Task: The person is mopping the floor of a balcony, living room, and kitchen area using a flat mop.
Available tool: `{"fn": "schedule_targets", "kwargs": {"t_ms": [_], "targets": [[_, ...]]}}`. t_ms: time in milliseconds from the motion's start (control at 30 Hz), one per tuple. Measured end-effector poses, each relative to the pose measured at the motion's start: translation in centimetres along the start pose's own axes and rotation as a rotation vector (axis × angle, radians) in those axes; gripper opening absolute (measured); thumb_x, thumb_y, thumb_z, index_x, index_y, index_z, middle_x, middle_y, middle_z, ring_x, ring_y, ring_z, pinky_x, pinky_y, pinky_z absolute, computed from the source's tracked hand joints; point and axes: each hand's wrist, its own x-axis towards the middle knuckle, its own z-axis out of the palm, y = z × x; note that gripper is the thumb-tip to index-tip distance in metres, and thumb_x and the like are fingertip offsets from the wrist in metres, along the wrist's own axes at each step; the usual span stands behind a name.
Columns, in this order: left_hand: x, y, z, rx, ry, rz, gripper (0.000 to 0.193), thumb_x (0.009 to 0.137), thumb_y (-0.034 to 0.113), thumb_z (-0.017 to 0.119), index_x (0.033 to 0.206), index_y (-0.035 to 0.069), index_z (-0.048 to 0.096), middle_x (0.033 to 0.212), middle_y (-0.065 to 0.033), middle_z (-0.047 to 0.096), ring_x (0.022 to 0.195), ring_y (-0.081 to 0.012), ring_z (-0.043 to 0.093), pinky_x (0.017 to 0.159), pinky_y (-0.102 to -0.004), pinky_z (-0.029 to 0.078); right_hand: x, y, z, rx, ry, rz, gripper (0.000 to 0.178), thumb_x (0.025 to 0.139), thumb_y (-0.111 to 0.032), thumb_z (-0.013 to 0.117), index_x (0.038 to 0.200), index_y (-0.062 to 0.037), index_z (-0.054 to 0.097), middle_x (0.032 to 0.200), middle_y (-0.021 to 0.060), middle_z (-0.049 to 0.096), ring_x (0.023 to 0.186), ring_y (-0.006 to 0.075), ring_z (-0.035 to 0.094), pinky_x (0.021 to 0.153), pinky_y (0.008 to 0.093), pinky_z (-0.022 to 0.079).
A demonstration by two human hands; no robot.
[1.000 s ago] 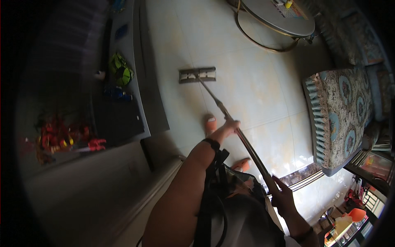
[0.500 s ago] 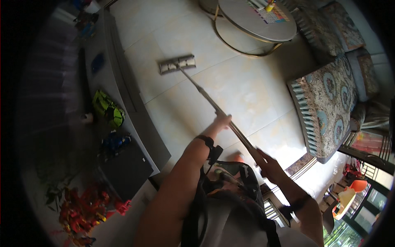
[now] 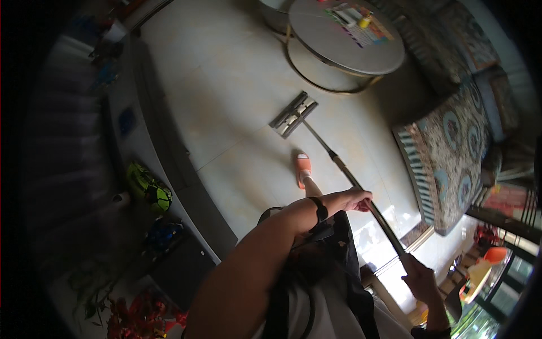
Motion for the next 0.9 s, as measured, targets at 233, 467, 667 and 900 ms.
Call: {"fn": "schedule_targets", "kwargs": {"t_ms": [233, 467, 667, 900], "targets": [[-0.8, 16.8, -4.7, -0.282, 0.189, 0.367, 0.011, 0.080, 0.011, 0.052, 0.077, 0.001, 0.051, 0.071, -0.0092, 0.056, 0.062, -0.0199, 0.060, 0.060, -0.0303, 0.055, 17.5, -6.0, -15.0, -0.322, -0.131, -0.233, 0.062, 0.072, -0.009, 0.063, 0.128, -0.0066, 0.037, 0.126, 0.0170, 0.044, 0.107, 0.0309, 0.051, 0.087, 0.0344, 0.045], [-8.9, 24.6, -15.6, -0.368, 0.424, 0.544, 0.018, 0.083, 0.018, 0.045, 0.080, 0.002, 0.051, 0.071, -0.0140, 0.060, 0.070, -0.0234, 0.062, 0.066, -0.0329, 0.053, 33.6, -15.6, -18.3, -0.248, -0.320, -0.380, 0.063, 0.073, -0.012, 0.063, 0.129, -0.0085, 0.036, 0.119, 0.0190, 0.050, 0.109, 0.0310, 0.050, 0.088, 0.0348, 0.044], [-17.7, 25.2, -24.1, -0.431, 0.744, 0.596, 0.022, 0.085, 0.022, 0.049, 0.089, 0.001, 0.048, 0.073, -0.0099, 0.059, 0.062, -0.0214, 0.060, 0.060, -0.0357, 0.053, 38.2, -26.3, -12.5, 0.811, -0.661, 0.204, 0.058, 0.080, -0.006, 0.061, 0.132, -0.0105, 0.035, 0.062, -0.0012, 0.051, 0.037, 0.0022, 0.035, 0.033, 0.0170, 0.029], [-28.4, 33.1, -36.0, -0.182, 0.723, 0.543, 0.039, 0.076, 0.011, 0.050, 0.096, -0.015, 0.030, 0.067, -0.0152, 0.056, 0.052, -0.0243, 0.059, 0.049, -0.0352, 0.054, 41.7, -41.7, -9.8, 1.492, -0.854, 0.242, 0.043, 0.086, -0.006, 0.044, 0.128, -0.0037, 0.035, 0.072, 0.0014, 0.049, 0.044, 0.0017, 0.037, 0.034, 0.0126, 0.030]]}}
